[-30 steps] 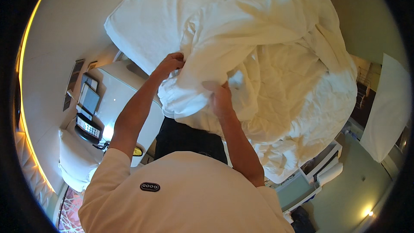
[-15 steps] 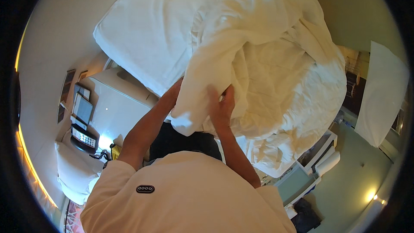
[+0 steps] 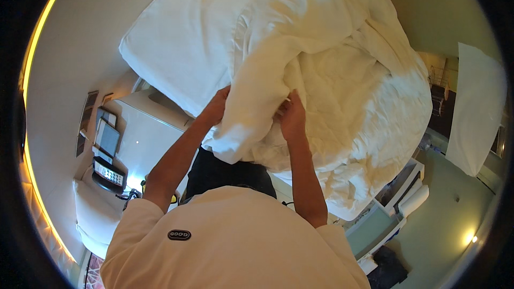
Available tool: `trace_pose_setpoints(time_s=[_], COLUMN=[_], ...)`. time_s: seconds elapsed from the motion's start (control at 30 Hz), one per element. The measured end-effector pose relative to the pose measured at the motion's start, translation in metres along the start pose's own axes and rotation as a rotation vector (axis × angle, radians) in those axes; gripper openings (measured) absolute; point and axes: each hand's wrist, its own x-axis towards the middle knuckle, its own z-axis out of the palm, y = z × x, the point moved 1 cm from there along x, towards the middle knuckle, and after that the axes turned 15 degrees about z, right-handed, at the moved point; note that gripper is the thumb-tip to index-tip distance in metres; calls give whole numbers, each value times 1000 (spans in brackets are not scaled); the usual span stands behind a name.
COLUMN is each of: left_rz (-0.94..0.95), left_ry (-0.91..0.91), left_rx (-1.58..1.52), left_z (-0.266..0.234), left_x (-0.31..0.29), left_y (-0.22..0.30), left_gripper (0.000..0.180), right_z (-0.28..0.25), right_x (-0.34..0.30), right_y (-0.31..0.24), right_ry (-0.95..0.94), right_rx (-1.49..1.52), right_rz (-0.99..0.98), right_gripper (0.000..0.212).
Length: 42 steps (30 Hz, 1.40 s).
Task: The person spreads and smooths a white duvet over a large circular bed. They repeatedly lift, shake, and adjust the duvet to cover the mattress evenly, working around the perimeter and center of the bed.
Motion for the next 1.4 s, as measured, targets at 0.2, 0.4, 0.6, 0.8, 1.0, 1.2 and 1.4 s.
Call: trace_pose_setpoints(time_s=[0.2, 0.4, 0.6, 0.8, 1.0, 1.2, 1.4], left_rz=[214, -17, -57, -83, -57, -36, 174], left_ry=[43, 146, 433, 510, 545, 494, 307], left_rx=[452, 284, 7, 114, 62, 121, 114], left_z=[40, 26, -45, -77, -74, -63, -21], left_x=[2, -14, -28, -45, -39, -31, -3], left_y=[-28, -17, -6, 5, 5, 0, -26], left_gripper=[42, 35, 26, 22, 22, 22, 10], right_z=[65, 11, -31, -13, -11, -8, 43], right_x=[-6, 18, 30, 21, 12, 12, -17], right_y=[-7, -11, -16, -4, -19, -4, -19], right_ry=[257, 214, -27, -185, -318, -350, -275], right_rx=[-710, -313, 158, 191, 40, 285, 248], right_rz=[-352, -129, 189, 321, 276, 177, 141], right_gripper=[58, 34, 26, 33, 36, 35, 35])
